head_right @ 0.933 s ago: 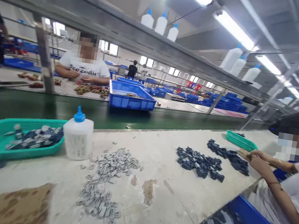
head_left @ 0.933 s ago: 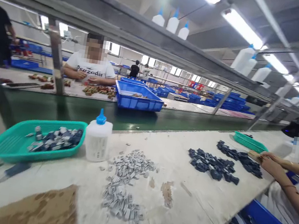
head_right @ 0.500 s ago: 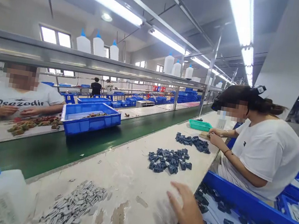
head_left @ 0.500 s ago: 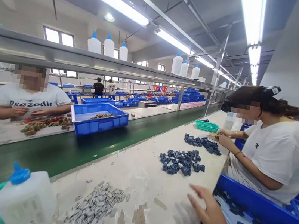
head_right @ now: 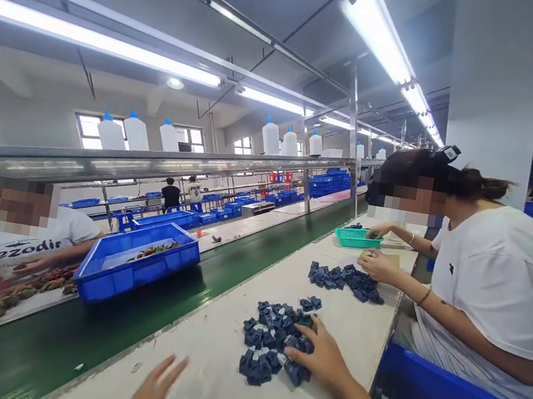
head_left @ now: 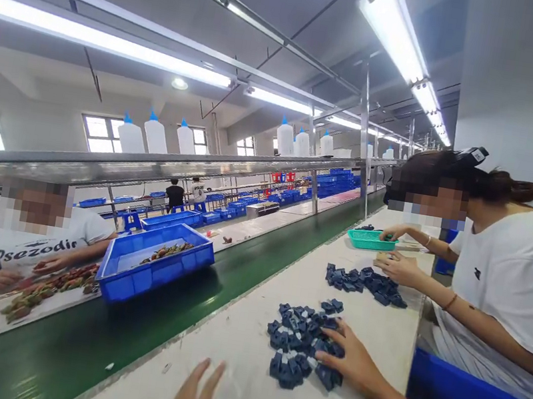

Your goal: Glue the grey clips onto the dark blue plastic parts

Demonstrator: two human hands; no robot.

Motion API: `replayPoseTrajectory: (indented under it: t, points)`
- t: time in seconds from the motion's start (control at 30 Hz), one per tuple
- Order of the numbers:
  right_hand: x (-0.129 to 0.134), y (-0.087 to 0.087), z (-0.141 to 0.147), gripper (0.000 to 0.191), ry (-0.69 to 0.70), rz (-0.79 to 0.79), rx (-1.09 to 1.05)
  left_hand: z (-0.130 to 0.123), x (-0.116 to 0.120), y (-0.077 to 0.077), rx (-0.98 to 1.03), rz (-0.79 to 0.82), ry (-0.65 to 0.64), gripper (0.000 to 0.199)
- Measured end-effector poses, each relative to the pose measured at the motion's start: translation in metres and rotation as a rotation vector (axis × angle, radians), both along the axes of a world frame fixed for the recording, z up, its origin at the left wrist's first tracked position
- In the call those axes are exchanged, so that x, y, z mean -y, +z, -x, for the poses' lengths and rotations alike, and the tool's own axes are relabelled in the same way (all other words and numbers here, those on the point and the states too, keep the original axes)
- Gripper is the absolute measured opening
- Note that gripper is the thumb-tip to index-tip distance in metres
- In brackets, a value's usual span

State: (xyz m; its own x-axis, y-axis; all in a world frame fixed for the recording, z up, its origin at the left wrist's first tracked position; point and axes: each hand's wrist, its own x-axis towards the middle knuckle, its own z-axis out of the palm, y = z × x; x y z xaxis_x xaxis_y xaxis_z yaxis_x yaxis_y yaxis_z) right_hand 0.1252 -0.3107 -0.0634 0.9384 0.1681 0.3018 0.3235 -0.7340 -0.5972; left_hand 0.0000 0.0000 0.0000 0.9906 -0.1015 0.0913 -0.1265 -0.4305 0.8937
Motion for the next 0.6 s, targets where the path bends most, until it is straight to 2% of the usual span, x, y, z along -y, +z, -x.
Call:
replayPoseTrajectory:
  t: [0.1,0.13,0.2,0.27,0.4,0.47,0.6]
  points:
    - [-0.015,-0.001,0.015,0.094,0.111,0.046,0.001,-0.051,0.041,-0.020,-0.040,-0.299,-0.020,0.109]
    - [-0.020,-0.001,0.020,0.098,0.144,0.062,0.004,-0.065,0.055,-0.026,-0.046,-0.358,-0.029,0.118]
    - [-0.031,-0.002,0.029,0.096,0.197,0.089,0.009,-0.083,0.077,-0.036,-0.030,-0.425,-0.034,0.113]
    - [-0.044,-0.004,0.035,0.085,0.214,0.111,0.010,-0.092,0.089,-0.040,0.020,-0.445,-0.012,0.091]
    - [-0.065,-0.011,0.038,0.048,0.110,0.146,-0.007,-0.093,0.093,-0.039,0.136,-0.436,0.055,0.047]
    - [-0.074,-0.012,0.034,0.044,0.030,0.160,-0.025,-0.093,0.093,-0.040,0.164,-0.441,0.090,0.044]
    - [-0.087,-0.007,0.022,0.056,-0.096,0.197,-0.043,-0.099,0.097,-0.043,0.211,-0.454,0.094,0.058]
